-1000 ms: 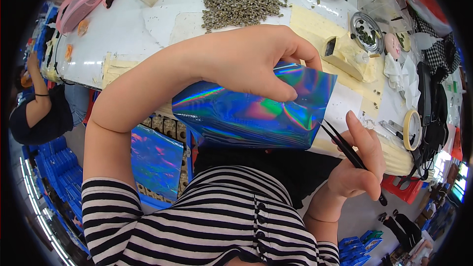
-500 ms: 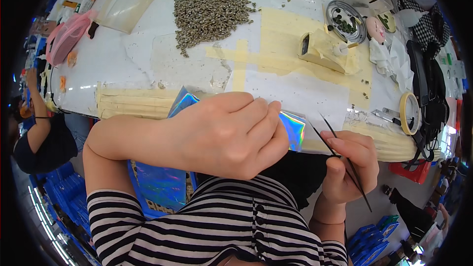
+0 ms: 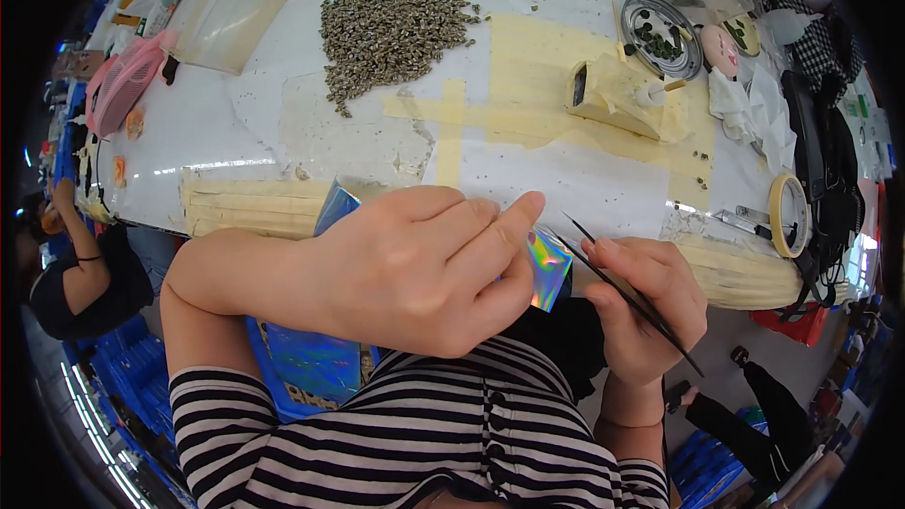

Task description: The person places small silver studs onto a white paper template and then uses tweezers to transfer the studs onto a blue iridescent pouch, positioning them to form a pattern.

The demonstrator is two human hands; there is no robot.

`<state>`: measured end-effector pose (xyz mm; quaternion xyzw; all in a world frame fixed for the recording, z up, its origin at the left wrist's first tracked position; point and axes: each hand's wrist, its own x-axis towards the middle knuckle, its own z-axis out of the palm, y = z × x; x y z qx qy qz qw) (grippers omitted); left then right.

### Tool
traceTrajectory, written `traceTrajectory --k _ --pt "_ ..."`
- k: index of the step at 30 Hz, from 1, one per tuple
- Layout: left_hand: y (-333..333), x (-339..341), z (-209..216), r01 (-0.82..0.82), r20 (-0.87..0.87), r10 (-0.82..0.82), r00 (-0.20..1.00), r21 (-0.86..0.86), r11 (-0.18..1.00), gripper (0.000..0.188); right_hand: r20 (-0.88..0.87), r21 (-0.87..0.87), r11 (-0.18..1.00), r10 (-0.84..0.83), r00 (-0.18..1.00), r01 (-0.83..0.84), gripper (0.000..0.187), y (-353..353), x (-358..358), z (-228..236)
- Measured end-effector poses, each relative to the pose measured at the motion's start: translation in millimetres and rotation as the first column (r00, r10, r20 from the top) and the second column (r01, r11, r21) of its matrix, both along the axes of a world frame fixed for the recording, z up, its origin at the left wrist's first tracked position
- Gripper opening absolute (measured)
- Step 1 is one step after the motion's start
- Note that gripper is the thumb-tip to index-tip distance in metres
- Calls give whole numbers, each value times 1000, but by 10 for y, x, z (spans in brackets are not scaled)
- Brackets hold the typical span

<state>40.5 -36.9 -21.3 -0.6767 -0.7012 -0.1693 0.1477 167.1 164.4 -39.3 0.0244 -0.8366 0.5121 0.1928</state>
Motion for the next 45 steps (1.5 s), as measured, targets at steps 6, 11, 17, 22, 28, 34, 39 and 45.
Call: traceTrajectory --k 6,11,17,22,28,34,39,45 --pt "0 -240 25 57 450 -10 893 -91 994 15 -43 -157 981 -121 992 112 32 -16 5 -122" --pt "21 -302 116 68 700 25 714 -104 992 20 -42 -90 993 -77 996 73 30 19 -14 -54" --pt "-8 -334 210 129 713 -8 701 -116 985 14 22 -258 960 -106 994 108 26 -70 -6 -93" --pt "-53 -450 234 211 682 -78 728 -113 971 13 -16 -27 1000 14 1000 -15 25 -96 -79 -51" --pt "-108 -598 203 311 743 -174 646 -48 949 12 -38 100 994 42 998 -38 22 -165 -137 -49" --pt "-135 -533 190 246 543 -160 825 -89 965 11 -65 133 990 57 996 -48 23 -184 -156 -55" --pt "-139 -512 173 243 452 -184 873 -77 967 13 -65 164 986 35 997 -24 23 -192 -159 -77" --pt "-153 -493 202 273 436 -216 873 -72 959 14 -70 178 984 38 997 -25 24 -191 -151 -70"
